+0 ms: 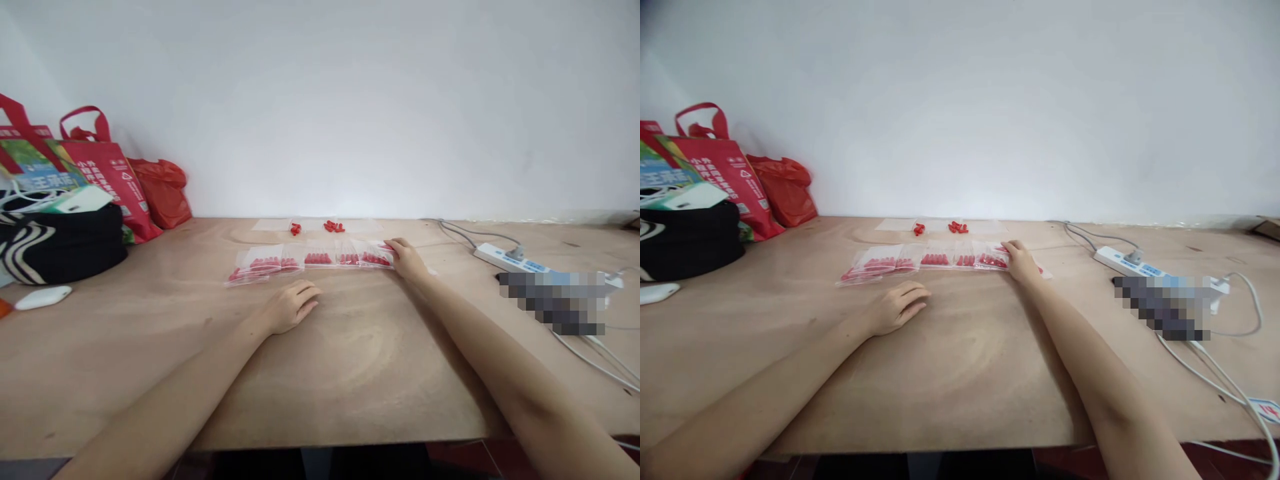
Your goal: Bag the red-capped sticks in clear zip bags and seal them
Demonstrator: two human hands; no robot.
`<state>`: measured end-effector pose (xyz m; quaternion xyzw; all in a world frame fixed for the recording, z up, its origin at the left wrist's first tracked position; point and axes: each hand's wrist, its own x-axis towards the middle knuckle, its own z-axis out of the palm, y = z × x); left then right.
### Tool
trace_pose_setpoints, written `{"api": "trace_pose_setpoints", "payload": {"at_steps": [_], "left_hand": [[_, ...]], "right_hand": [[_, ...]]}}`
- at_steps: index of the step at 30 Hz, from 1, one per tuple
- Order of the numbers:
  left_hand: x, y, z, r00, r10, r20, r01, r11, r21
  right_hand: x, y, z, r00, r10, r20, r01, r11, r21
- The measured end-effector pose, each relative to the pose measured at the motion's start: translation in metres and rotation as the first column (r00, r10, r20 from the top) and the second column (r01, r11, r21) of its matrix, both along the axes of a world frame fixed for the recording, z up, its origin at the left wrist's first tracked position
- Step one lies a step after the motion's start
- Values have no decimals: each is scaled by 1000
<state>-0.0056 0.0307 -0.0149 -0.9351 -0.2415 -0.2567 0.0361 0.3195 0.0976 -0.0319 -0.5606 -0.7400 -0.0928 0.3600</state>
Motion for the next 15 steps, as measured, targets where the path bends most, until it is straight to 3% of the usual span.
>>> {"api": "trace_pose_setpoints", "payload": {"at_steps": [3, 6, 8, 11, 15], "left_hand": [[-1, 1, 0, 1000, -5, -6, 5, 1000, -23], [-1, 1, 0, 1000, -2, -15, 2, 999, -47], [0, 0, 0, 1000, 11, -12, -11, 998, -69], [1, 0, -1, 1000, 24, -1, -24, 995, -95], [1, 1, -2, 1000, 30, -3, -30, 997, -72]], "right_hand": [[4, 2, -3, 995, 69, 77, -56, 986, -154], [16, -5, 6, 992, 87, 91, -57, 955, -290], [28, -11, 15, 997, -33, 76, 61, 909, -412], [45, -17, 27, 938, -332, 95, 326, 762, -560], [56, -18, 30, 877, -464, 123, 430, 645, -632]]}}
